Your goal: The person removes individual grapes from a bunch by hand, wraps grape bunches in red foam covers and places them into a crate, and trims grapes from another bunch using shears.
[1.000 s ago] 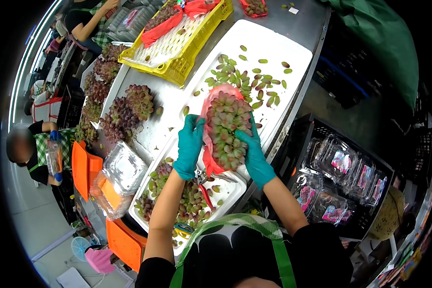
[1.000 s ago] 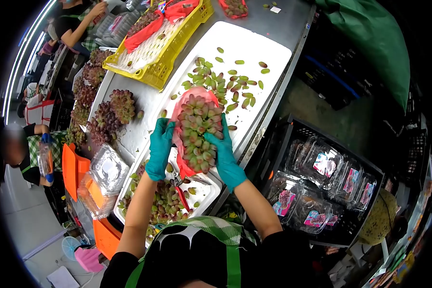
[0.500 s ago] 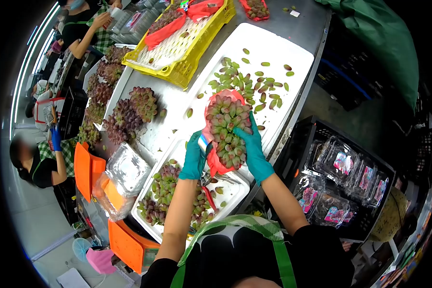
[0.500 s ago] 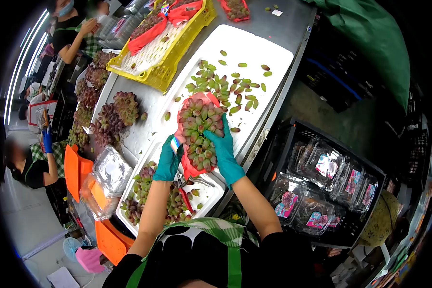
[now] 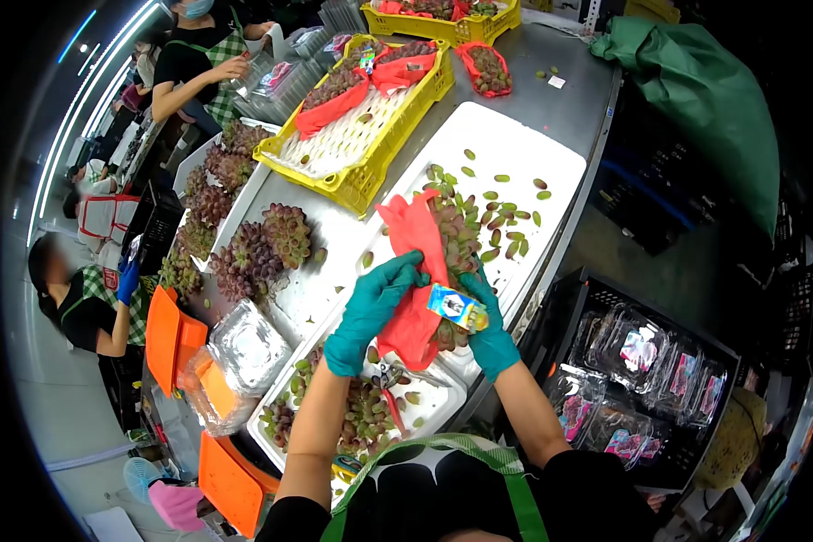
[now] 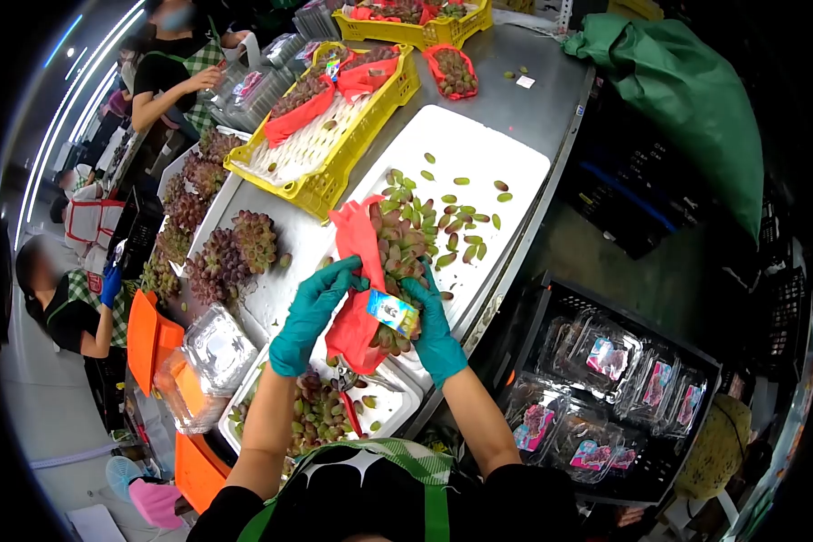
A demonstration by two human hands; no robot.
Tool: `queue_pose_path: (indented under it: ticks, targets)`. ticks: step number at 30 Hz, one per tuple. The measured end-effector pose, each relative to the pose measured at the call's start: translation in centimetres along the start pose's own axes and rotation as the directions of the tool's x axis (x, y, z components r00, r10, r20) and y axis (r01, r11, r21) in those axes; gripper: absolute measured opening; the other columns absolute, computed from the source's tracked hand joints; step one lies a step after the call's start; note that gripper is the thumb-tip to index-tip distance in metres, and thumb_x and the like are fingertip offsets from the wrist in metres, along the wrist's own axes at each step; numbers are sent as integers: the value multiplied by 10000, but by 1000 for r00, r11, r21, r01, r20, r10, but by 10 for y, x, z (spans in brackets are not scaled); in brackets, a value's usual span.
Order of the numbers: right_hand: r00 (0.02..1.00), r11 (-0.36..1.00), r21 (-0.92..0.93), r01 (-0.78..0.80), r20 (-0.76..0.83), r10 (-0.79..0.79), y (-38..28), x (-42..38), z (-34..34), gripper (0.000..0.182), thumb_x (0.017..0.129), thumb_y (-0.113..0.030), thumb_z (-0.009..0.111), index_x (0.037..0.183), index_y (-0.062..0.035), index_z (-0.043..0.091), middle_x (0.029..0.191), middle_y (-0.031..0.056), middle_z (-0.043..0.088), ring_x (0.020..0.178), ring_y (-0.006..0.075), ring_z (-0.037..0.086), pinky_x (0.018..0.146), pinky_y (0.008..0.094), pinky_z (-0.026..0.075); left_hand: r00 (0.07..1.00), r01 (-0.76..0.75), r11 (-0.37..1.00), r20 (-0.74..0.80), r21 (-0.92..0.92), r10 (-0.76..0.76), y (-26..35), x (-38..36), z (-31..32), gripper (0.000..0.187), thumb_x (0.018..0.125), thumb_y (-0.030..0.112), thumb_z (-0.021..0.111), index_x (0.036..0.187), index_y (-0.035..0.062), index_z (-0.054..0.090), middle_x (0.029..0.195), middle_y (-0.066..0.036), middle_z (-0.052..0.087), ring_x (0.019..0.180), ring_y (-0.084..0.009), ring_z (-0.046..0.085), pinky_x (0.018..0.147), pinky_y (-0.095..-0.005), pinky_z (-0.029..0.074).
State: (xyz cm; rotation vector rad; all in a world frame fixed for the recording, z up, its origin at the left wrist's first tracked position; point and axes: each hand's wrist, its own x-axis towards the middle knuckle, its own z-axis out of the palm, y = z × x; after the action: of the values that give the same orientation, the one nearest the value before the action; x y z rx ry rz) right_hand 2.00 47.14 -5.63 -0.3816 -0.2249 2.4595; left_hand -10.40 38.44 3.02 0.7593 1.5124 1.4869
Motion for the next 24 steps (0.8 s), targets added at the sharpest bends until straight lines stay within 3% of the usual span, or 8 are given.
queue_pose_path:
  ticks: [6,7,9,11,14,18,21,24]
  targets:
    - [996,999,-47,-16,82,20,-13,-4,52,630,760,-64,529,1318,-104,239,1199,67,447,1052,180,492,883,303,421,773,-341,891,-450,300,447,28,5,22,637,621,6,714,1176,66,407,954,-30,482,758,-105,501,690,-224,440]
    - [991,997,-77,24,131,-14,-17,-5,64,649,744,-65,544,1317,-94,239,1205,70,436,1059,177,483,894,297,409,681,-312,754,-418,578,601,23,6,19,715,668,80,703,1255,83,294,1068,-62,453,883,-152,498,768,-264,431]
    - [994,989,-149,-2,105,18,-20,-7,74,665,726,-72,559,1314,-82,249,1211,71,421,1084,173,453,926,281,373,896,-236,970,-400,-54,196,2,2,14,661,735,154,645,1276,83,272,1166,-72,413,1004,-187,456,848,-298,400]
    - [974,927,-365,85,226,0,-22,-1,76,706,721,-91,599,1325,-85,234,1237,73,399,1116,177,419,932,277,354,992,17,817,-90,-576,-84,-3,-17,13,592,847,335,475,1317,93,211,1316,-83,309,1159,-227,372,949,-340,348]
    - [874,368,-796,480,468,-128,-23,-6,90,753,731,-147,628,1338,-86,188,1291,116,351,1150,214,391,938,305,340,999,8,700,28,-714,17,-11,-12,12,584,853,339,456,1321,97,205,1320,-81,304,1164,-229,367,956,-346,339]
    - [946,-280,-907,314,275,171,-50,-29,145,915,674,-472,636,1333,-55,158,1266,206,343,1113,341,406,848,366,399,986,-106,617,-3,-780,165,-27,5,16,574,861,344,431,1326,102,198,1326,-79,298,1171,-231,361,966,-353,326]
    - [774,-568,-721,396,595,-217,-72,-30,140,990,640,-484,662,1334,-32,121,1250,230,343,1078,351,426,809,391,415,976,-115,590,20,-799,217,-34,11,16,567,867,347,412,1330,106,192,1330,-78,293,1176,-232,356,974,-359,317]
    - [868,59,-879,472,453,-202,-65,-1,96,952,709,-420,646,1344,-36,50,1284,206,297,1117,264,405,920,349,349,960,-88,587,88,-805,265,-42,21,8,560,873,351,393,1334,110,187,1334,-77,288,1181,-234,351,981,-365,308]
